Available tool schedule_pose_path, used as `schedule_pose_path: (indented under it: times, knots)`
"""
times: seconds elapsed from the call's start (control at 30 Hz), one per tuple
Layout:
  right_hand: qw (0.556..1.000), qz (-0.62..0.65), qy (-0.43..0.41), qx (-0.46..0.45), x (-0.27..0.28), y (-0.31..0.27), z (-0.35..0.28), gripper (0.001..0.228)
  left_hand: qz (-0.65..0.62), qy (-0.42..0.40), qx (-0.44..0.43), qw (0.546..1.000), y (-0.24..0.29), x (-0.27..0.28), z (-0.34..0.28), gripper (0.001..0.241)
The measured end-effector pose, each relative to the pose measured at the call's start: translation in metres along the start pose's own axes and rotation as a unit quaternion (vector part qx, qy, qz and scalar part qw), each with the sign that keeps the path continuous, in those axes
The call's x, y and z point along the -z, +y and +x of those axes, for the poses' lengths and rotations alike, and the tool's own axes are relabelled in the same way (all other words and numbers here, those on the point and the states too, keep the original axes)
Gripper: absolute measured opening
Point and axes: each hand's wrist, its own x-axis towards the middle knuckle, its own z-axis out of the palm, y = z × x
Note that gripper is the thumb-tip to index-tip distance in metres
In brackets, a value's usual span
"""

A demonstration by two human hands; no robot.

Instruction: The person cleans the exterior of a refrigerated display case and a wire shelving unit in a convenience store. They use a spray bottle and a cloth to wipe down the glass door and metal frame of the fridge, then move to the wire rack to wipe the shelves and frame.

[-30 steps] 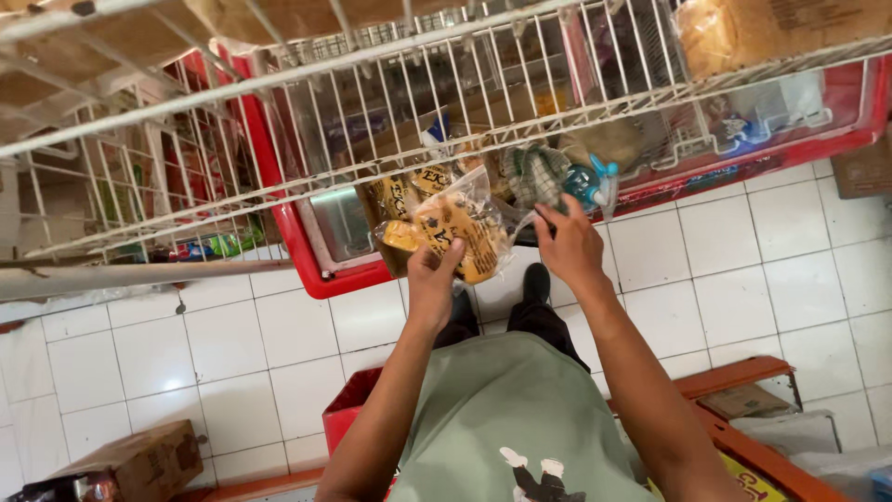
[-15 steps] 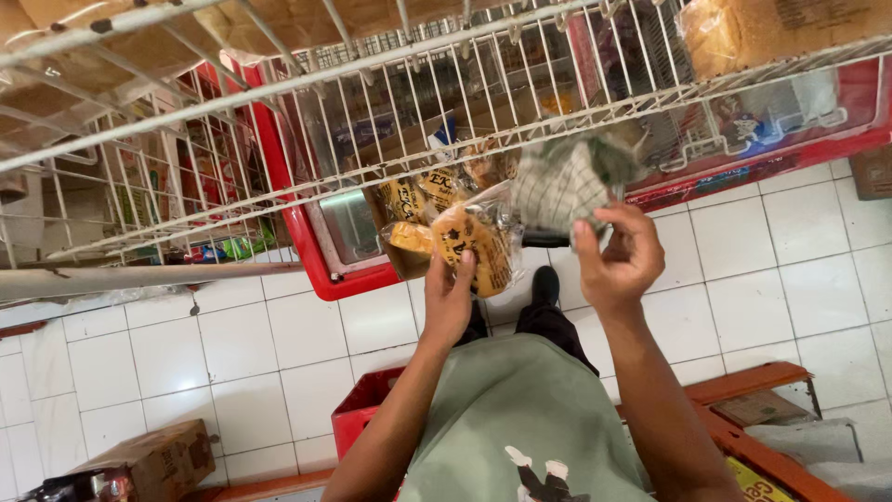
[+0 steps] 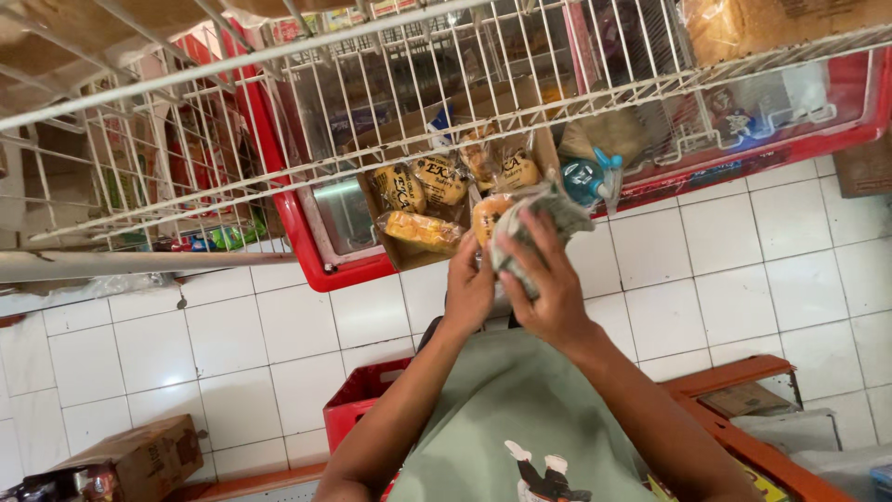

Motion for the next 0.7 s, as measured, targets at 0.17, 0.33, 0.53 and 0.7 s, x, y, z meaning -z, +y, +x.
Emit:
schedule_pose_path:
  times: [0.17,0.33,0.53,0.7]
  knots:
    - [0.998,0.017,-0.052,0.02,0.014,0.018,-0.025,0.038,-0.099,0.055,0.191,0.975,-0.017,0.023,-0.002,0.038]
    - [0.992,0.037,0.096,-0.069,0.047,0.025,-0.007,0.038,-0.378,0.016,0.194,0.905,-0.038,0.049,-0.006,0.04]
    - [0.996,0.031,-0.053,-0.07,0.042,0.001,0.023,0.061,-0.454,-0.08,0.226,0.858,-0.026,0.053,-0.008,0.05]
    - [0.972,0.115,-0.048,-0.197,0.049,0.014,0.025,0.062,-0.541,-0.063,0.271,0.794,-0.005,0.053,-0.007,0.055]
